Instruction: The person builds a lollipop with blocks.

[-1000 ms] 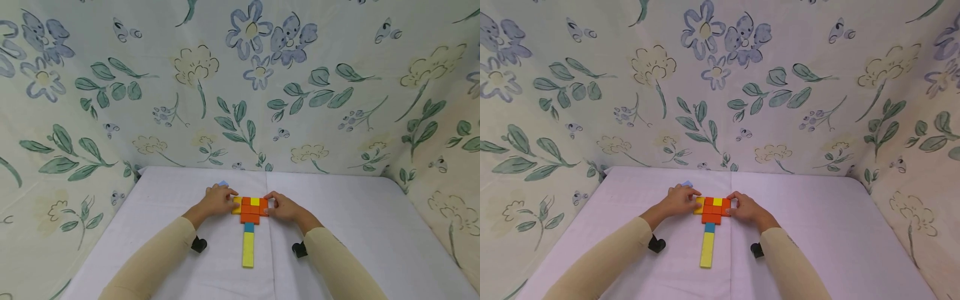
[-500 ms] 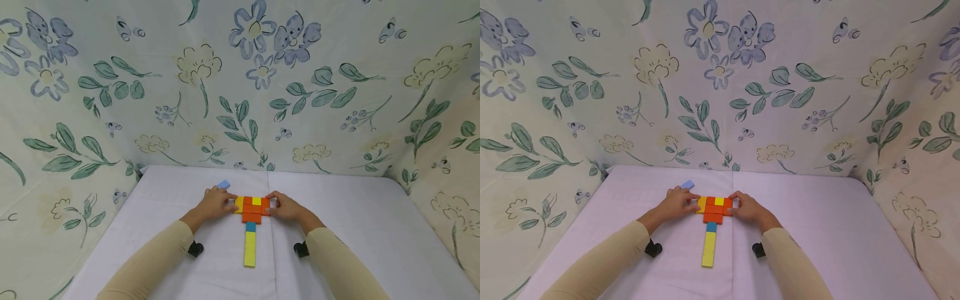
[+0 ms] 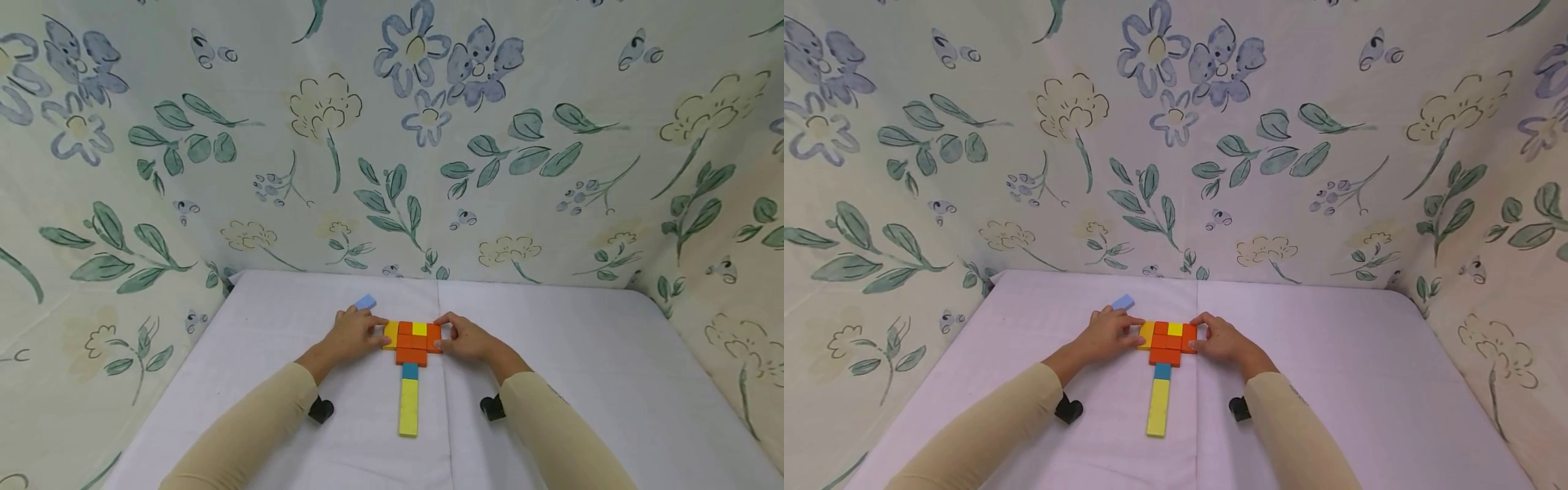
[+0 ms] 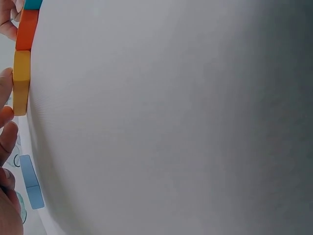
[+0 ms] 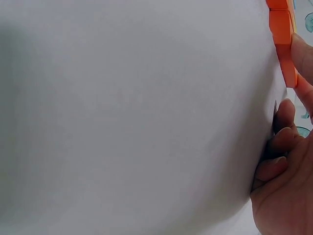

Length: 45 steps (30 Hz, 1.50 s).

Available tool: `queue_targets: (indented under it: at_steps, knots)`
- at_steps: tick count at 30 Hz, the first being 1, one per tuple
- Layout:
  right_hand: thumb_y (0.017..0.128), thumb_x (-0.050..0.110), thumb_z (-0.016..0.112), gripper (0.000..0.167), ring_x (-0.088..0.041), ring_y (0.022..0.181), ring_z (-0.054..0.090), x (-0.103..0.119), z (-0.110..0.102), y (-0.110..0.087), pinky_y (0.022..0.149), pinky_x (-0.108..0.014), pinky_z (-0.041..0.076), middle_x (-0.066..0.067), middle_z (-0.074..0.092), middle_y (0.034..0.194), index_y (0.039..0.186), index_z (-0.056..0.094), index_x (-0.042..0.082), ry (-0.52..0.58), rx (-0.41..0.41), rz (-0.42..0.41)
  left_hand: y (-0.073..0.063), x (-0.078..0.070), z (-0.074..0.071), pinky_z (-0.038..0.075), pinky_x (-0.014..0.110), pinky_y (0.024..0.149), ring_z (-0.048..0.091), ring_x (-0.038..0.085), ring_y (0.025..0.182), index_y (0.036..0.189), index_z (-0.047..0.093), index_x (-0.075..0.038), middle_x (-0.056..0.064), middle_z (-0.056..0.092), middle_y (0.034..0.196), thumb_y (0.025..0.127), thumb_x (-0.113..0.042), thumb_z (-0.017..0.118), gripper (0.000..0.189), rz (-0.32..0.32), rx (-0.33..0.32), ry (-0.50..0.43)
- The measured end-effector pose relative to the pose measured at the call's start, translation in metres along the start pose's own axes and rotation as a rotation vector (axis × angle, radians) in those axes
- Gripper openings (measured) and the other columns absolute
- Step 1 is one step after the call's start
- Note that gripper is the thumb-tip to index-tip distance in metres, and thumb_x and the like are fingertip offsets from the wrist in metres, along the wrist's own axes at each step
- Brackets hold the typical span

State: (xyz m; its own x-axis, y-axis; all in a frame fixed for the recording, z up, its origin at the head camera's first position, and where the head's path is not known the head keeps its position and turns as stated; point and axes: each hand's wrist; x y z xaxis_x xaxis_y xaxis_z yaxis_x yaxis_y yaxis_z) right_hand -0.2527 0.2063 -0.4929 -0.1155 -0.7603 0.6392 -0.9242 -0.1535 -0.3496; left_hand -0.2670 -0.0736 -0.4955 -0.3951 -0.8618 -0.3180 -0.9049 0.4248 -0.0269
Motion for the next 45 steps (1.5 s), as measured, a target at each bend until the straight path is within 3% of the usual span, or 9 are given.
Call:
queue_targets:
  at_steps: [17,20,24,27,30,38,45]
  knots:
    - [0.093,0.028,0.073,0.045,-0.023,0.092,0.052,0.000,0.000,-0.002,0.075,-0.033,0.042,-0.009,0.050,0.096,0.135,0.055,0.027,-0.005,-0.002,0.014,-0.003,-0.008,0.002,0.031,0.036,0.080,0.044,0.017,0.089,0.132,0.069,-0.025,-0.007,0.053,0.081,0.091,-0.054,0.071,0.050,-0.036,-0.042,-0.026]
    - [0.094,0.028,0.073,0.045,-0.023,0.092,0.051,0.001,0.000,-0.003,0.075,-0.034,0.042,-0.009,0.050,0.096,0.135,0.055,0.026,-0.007,0.000,0.007,-0.002,-0.003,0.001,0.032,0.036,0.080,0.045,0.017,0.088,0.134,0.068,-0.025,-0.006,0.054,0.081,0.093,-0.052,0.070,0.049,-0.081,-0.079,-0.056]
    - [0.093,0.028,0.073,0.044,-0.023,0.093,0.051,0.001,0.000,-0.002,0.075,-0.034,0.042,-0.009,0.050,0.096,0.134,0.055,0.026,0.000,-0.005,0.009,0.003,0.009,-0.002,0.036,0.039,0.082,0.048,0.019,0.090,0.136,0.066,-0.023,-0.003,0.060,0.087,0.095,-0.049,0.070,0.049,-0.200,-0.178,-0.064]
    - [0.093,0.027,0.073,0.044,-0.024,0.094,0.051,0.001,0.001,-0.001,0.075,-0.034,0.043,-0.009,0.050,0.097,0.134,0.056,0.027,0.012,-0.008,0.016,0.005,0.019,-0.004,0.040,0.044,0.087,0.054,0.024,0.096,0.135,0.065,-0.018,0.002,0.068,0.102,0.094,-0.046,0.072,0.050,-0.301,-0.223,-0.047]
    - [0.093,0.026,0.073,0.044,-0.023,0.094,0.051,0.001,0.001,-0.001,0.075,-0.034,0.043,-0.010,0.050,0.097,0.134,0.055,0.026,0.011,-0.008,0.013,0.005,0.027,-0.007,0.042,0.048,0.093,0.057,0.029,0.102,0.133,0.064,-0.015,0.008,0.070,0.114,0.093,-0.046,0.072,0.051,-0.374,-0.218,-0.046]
    - [0.094,0.029,0.073,0.046,-0.024,0.093,0.051,0.002,-0.001,-0.003,0.076,-0.035,0.042,-0.010,0.050,0.097,0.135,0.055,0.024,-0.017,-0.013,0.005,0.002,0.036,-0.011,0.040,0.047,0.091,0.057,0.028,0.095,0.125,0.068,-0.011,0.008,0.068,0.099,0.092,-0.048,0.072,0.049,-0.407,-0.202,-0.099]
    - [0.093,0.025,0.073,0.044,-0.023,0.092,0.051,0.002,0.001,-0.001,0.075,-0.034,0.043,-0.010,0.049,0.095,0.133,0.055,0.024,0.009,-0.011,0.006,0.003,0.038,-0.009,0.039,0.044,0.087,0.057,0.026,0.093,0.120,0.072,-0.010,0.005,0.070,0.097,0.091,-0.048,0.074,0.048,-0.401,-0.213,-0.110]
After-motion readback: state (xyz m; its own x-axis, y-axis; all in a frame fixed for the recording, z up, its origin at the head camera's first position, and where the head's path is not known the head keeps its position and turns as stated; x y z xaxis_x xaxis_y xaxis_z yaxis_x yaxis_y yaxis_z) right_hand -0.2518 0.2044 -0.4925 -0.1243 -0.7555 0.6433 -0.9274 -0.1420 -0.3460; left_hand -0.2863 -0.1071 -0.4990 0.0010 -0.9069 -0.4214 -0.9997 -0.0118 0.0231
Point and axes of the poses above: each hand's wrist, its own y-axis towards the middle knuckle, its own z-axis out of the palm, x = y × z
